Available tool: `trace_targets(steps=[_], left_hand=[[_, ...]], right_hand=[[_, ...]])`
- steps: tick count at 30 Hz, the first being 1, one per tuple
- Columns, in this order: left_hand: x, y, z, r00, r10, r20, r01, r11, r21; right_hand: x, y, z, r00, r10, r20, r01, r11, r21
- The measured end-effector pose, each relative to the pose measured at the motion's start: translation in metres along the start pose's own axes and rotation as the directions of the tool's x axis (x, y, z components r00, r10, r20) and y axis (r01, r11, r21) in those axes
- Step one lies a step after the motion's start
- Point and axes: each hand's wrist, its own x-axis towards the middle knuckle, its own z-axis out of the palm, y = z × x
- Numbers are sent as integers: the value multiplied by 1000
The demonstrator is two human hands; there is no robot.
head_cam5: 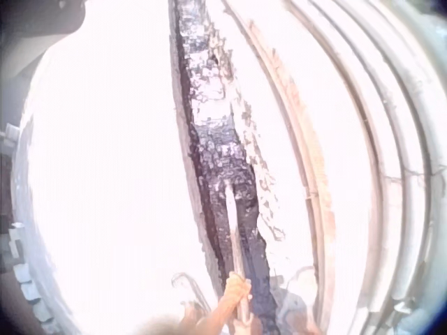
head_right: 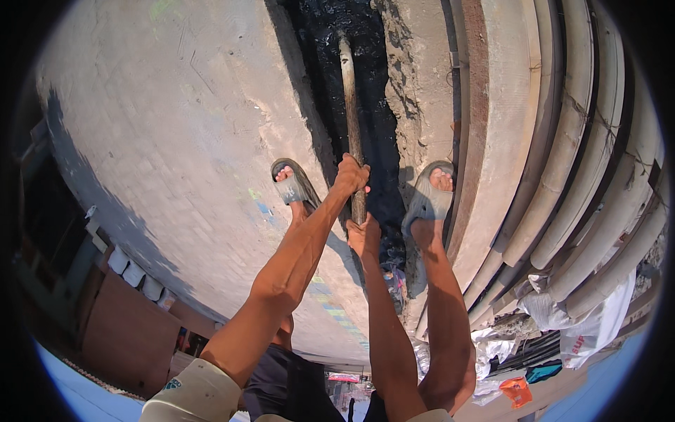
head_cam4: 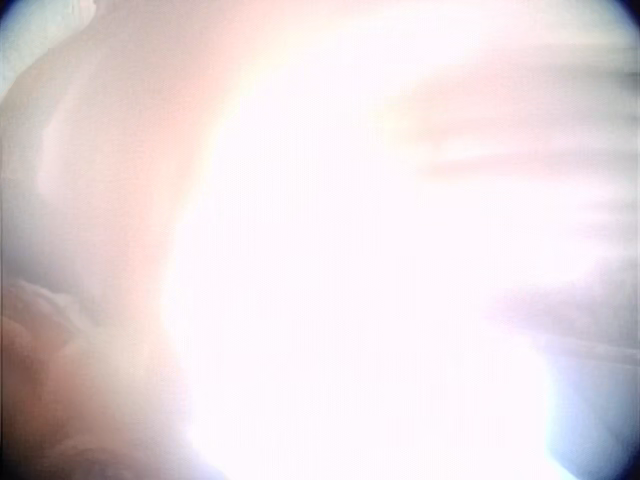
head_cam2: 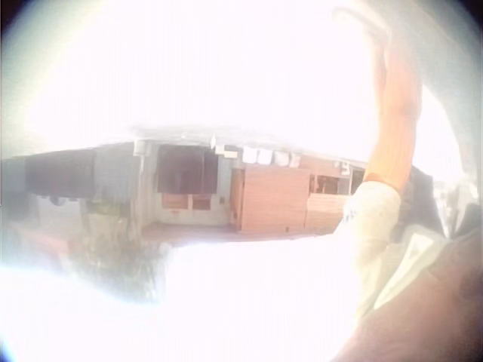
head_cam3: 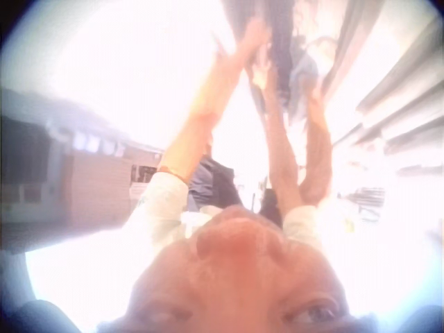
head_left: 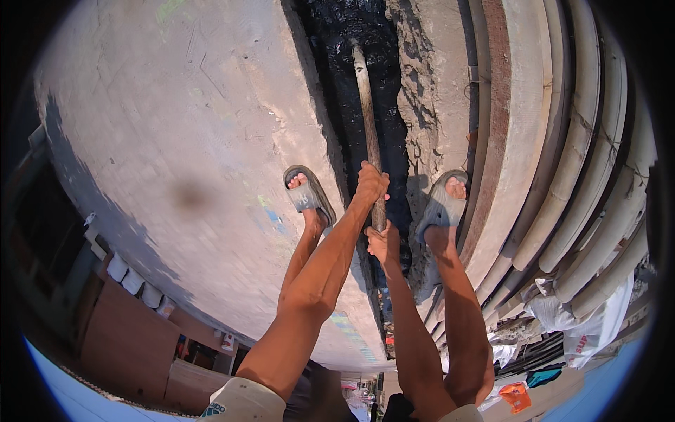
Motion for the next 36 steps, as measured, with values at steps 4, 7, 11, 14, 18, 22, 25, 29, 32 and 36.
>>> trace_targets(steps=[4, 7, 11, 14, 18, 22, 25, 29, 32, 36], left_hand=[[-37, -69, 55, 976, -125, 179, 173, 941, -290], [-74, -145, 98, 957, -213, 198, 284, 829, -481], [-156, -229, 135, 948, -213, 239, 302, 842, -447], [-220, -278, 140, 955, -197, 221, 259, 917, -303], [-241, -230, 105, 966, -145, 216, 223, 888, -401], [-148, -147, 67, 994, -72, 81, 106, 791, -602], [-51, -28, -1, 990, 83, -116, -136, 799, -585], [86, 112, -109, 887, 302, -349, -427, 825, -371], [166, 218, -188, 827, 421, -373, -471, 881, -49], [241, 274, -288, 751, 562, -348, -343, 781, 522]], right_hand=[[-50, 108, -20, 993, -86, -75, 68, 974, -216], [-103, 133, -30, 988, -106, -114, 65, 948, -311], [-178, 198, -38, 989, 12, -146, -77, 892, -446], [-239, 215, -29, 969, 169, -183, -230, 888, -397], [-242, 212, -29, 980, 78, -185, -149, 899, -412], [-127, 151, -25, 975, -196, -106, 153, 934, -321], [8, 45, 2, 964, -267, -8, 266, 961, -81], [134, -206, 50, 876, -480, 52, 480, 877, 15], [196, -368, 62, 763, -637, 107, 645, 758, -95], [197, -452, 89, 481, -767, 424, 701, 627, 339]])
